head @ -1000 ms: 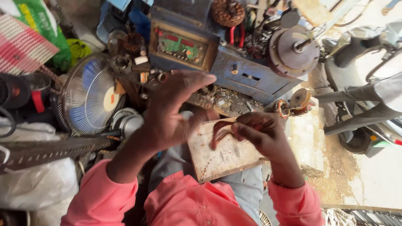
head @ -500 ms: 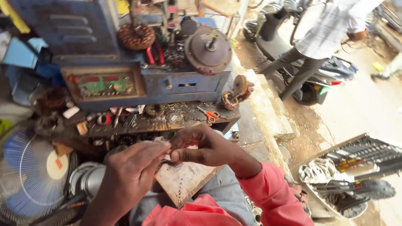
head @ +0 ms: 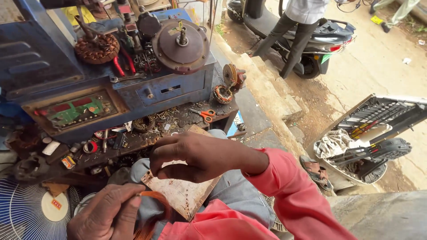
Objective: Repairing or rewinding an electric fan motor stator by inserting copper coils.
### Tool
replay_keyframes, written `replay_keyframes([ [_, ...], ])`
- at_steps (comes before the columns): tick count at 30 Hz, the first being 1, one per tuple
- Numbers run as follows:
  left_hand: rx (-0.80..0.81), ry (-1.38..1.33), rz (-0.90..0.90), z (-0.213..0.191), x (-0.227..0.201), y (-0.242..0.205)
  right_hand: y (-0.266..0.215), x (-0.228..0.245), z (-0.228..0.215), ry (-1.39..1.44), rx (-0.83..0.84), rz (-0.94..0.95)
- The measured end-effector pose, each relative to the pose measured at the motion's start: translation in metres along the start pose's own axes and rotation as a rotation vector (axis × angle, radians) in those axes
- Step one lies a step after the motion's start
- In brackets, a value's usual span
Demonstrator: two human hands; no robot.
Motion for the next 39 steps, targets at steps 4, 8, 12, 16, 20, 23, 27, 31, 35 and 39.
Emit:
replay_keyframes([
  [4, 0.066, 0.023, -0.050, 0.002, 0.011, -0.004, -0.001, 0.001, 0.000, -0.098, -0.032, 0.035],
  [8, 0.130, 0.078, -0.024, 0.003, 0.008, -0.007, 0.002, 0.027, -0.005, -0.610, -0.114, -0.233],
  [12, 0.323, -0.118, -0.093, 0.013, 0.027, -0.020, 0.020, 0.067, -0.006, -0.810, -0.220, -0.428],
  [16, 0.124, -0.224, -0.248, -0.016, 0.095, -0.053, 0.001, 0.063, -0.011, -0.754, -0.393, -0.191],
  [20, 0.200, -0.538, -0.495, -0.034, 0.156, -0.083, -0.075, 0.043, 0.010, -0.492, -0.763, -0.152],
  [23, 0.194, -0.590, -0.509, -0.022, 0.122, -0.080, -0.098, 0.026, 0.032, -0.320, -0.726, -0.023],
  [27, 0.081, -0.630, -0.558, 0.009, 0.084, -0.077, -0.103, 0.002, 0.046, -0.181, -0.538, 0.196],
  [31, 0.143, -0.621, -0.601, 0.022, 0.092, -0.081, -0.105, -0.013, 0.050, -0.079, -0.498, 0.280],
  [35, 0.111, -0.640, -0.671, 0.027, 0.085, -0.078, -0.106, -0.024, 0.059, 0.031, -0.473, 0.332],
  [39, -0.001, -0.525, -0.672, 0.031, 0.068, -0.071, -0.104, -0.024, 0.067, 0.178, -0.415, 0.371],
])
Point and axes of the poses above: each hand's wrist, its own y-axis towards the middle knuckle, its own z-axis out of the palm, x = y × z, the point moved 8 cm from there along y, towards the middle knuckle, and after that the axes turned 11 degrees about -x, right-handed, at the moved point
